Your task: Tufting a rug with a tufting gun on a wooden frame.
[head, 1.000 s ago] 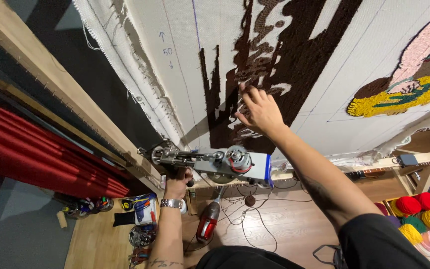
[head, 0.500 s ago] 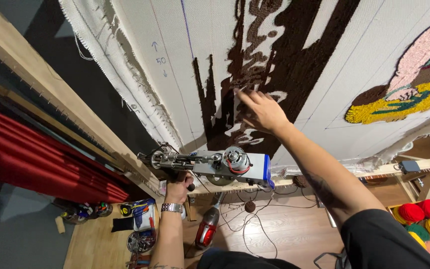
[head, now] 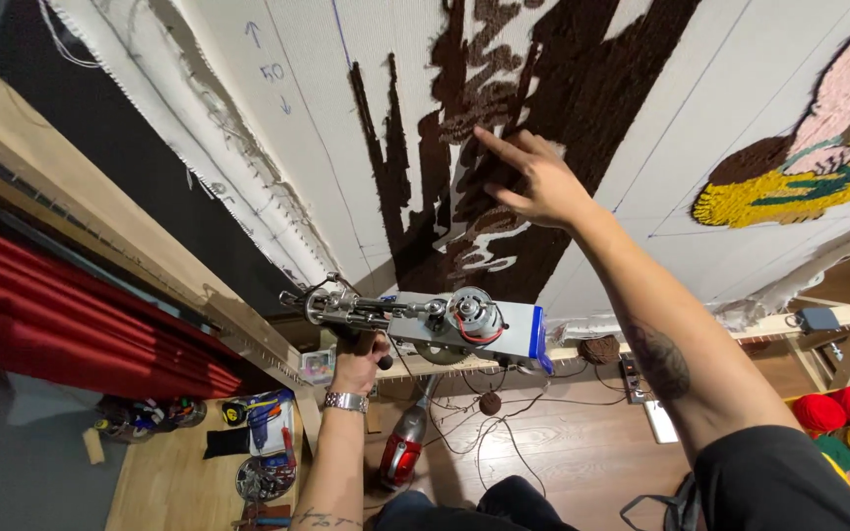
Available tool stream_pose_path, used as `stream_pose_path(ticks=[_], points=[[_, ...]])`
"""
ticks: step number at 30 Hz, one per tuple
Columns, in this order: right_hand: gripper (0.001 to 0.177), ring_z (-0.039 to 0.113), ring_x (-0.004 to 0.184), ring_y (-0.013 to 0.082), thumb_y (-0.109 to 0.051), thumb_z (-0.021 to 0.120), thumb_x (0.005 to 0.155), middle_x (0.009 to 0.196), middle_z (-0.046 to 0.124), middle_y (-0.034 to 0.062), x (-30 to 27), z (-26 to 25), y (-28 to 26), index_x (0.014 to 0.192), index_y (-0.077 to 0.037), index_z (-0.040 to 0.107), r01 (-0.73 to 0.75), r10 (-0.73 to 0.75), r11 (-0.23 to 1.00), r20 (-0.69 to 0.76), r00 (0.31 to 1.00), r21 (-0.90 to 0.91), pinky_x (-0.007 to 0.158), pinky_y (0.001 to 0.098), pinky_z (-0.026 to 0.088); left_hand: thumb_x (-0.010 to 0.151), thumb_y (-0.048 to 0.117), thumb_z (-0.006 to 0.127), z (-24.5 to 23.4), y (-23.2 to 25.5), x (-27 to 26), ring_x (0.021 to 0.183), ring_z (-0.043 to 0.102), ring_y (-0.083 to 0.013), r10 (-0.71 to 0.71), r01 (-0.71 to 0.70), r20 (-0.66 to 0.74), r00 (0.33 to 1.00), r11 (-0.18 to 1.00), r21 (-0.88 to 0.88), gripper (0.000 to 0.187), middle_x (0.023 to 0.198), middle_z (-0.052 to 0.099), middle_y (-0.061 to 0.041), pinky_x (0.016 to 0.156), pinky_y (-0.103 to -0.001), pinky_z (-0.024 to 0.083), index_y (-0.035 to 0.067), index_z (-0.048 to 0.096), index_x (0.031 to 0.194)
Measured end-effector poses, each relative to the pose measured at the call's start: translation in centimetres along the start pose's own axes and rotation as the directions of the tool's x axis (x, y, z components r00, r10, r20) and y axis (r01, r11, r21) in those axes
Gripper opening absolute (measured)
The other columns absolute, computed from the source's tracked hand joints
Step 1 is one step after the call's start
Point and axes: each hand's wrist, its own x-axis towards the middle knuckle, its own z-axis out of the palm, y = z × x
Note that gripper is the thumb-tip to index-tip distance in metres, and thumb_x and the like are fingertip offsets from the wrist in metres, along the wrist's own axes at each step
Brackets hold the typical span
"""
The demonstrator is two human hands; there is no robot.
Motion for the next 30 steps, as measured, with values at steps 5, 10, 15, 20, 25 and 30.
stream_pose_path(ticks=[5, 10, 15, 20, 25, 30], points=[[0.089, 0.052, 0.100, 0.0374, -0.032, 0.072, 0.090, 0.099, 0.052, 0.0206, -0.3, 0.0, -0.8, 0.167, -0.028, 0.028, -0.101, 0.102, 0.995, 0.043, 0.994, -0.028, 0.099, 0.0488, 0.045, 0.092, 0.023, 0.069, 1.3, -0.4, 1.3, 0.065, 0.056, -0.0113, -0.034, 0.035, 0.041, 0.999, 0.999, -0.015, 0.022, 0.079, 0.065, 0.001, 0.060, -0.029, 0.046, 0.008, 0.069, 0.108], [0.089, 0.036, 0.142, 0.0482, -0.037, 0.072, 0.091, 0.147, 0.053, 0.0226, -0.8, 1.4, -0.7, 0.167, -0.025, 0.026, -0.085, 0.085, 0.996, 0.000, 0.996, 0.002, 0.117, 0.0549, 0.028, 0.095, 0.022, 0.072, -0.5, -3.2, 5.3, 0.055, 0.048, -0.0131, 0.051, -0.059, 0.212, 0.976, 0.998, 0.031, 0.020, 0.063, 0.053, -0.002, 0.055, -0.031, 0.041, 0.005, 0.063, 0.095], [0.083, 0.044, 0.143, 0.0395, -0.047, 0.067, 0.093, 0.156, 0.045, 0.0235, -3.6, 1.6, -3.5, 0.162, -0.019, 0.030, -0.088, 0.106, 0.973, -0.075, 0.992, 0.212, 0.119, 0.0476, 0.035, 0.103, 0.027, 0.069, 1.1, -1.9, 5.9, 0.055, 0.049, -0.0168, 0.106, -0.131, 0.303, 0.947, 0.989, 0.063, 0.033, 0.063, 0.054, -0.005, 0.054, -0.034, 0.041, 0.002, 0.058, 0.084], [0.075, 0.051, 0.143, 0.0266, -0.053, 0.057, 0.094, 0.153, 0.057, 0.0128, -10.1, 1.8, -3.0, 0.155, -0.012, 0.045, -0.405, 0.329, 0.692, 0.239, 0.914, 0.597, 0.119, 0.0434, 0.038, 0.095, 0.026, 0.076, 5.0, 0.9, 5.4, 0.048, 0.039, -0.0118, -0.018, 0.004, 0.309, 0.951, 0.999, 0.045, 0.026, 0.057, 0.043, 0.002, 0.049, -0.032, 0.034, 0.008, 0.058, 0.090], [0.093, 0.049, 0.142, 0.0298, -0.060, 0.074, 0.082, 0.152, 0.053, 0.0189, -23.8, 3.9, 0.8, 0.149, 0.001, 0.050, -0.349, 0.098, 0.285, 0.335, 0.937, 0.893, 0.119, 0.0456, 0.037, 0.093, 0.026, 0.075, 7.5, 1.0, 5.2, 0.048, 0.043, -0.0111, -0.075, 0.053, 0.305, 0.949, 0.995, 0.081, 0.021, 0.060, 0.051, 0.003, 0.048, -0.031, 0.035, 0.010, 0.062, 0.093], [0.095, 0.061, 0.116, 0.0212, -0.040, 0.095, 0.057, 0.129, 0.066, 0.0096, -25.3, 4.9, -5.6, 0.139, -0.012, 0.055, -0.568, 0.474, 0.416, 0.363, 0.802, 0.710, 0.098, 0.0398, 0.049, 0.097, 0.033, 0.071, 10.3, 3.3, 3.9, 0.048, 0.045, -0.0093, -0.102, 0.024, 0.390, 0.915, 0.979, 0.202, 0.028, 0.055, 0.052, 0.003, 0.047, -0.027, 0.035, 0.006, 0.078, 0.098]])
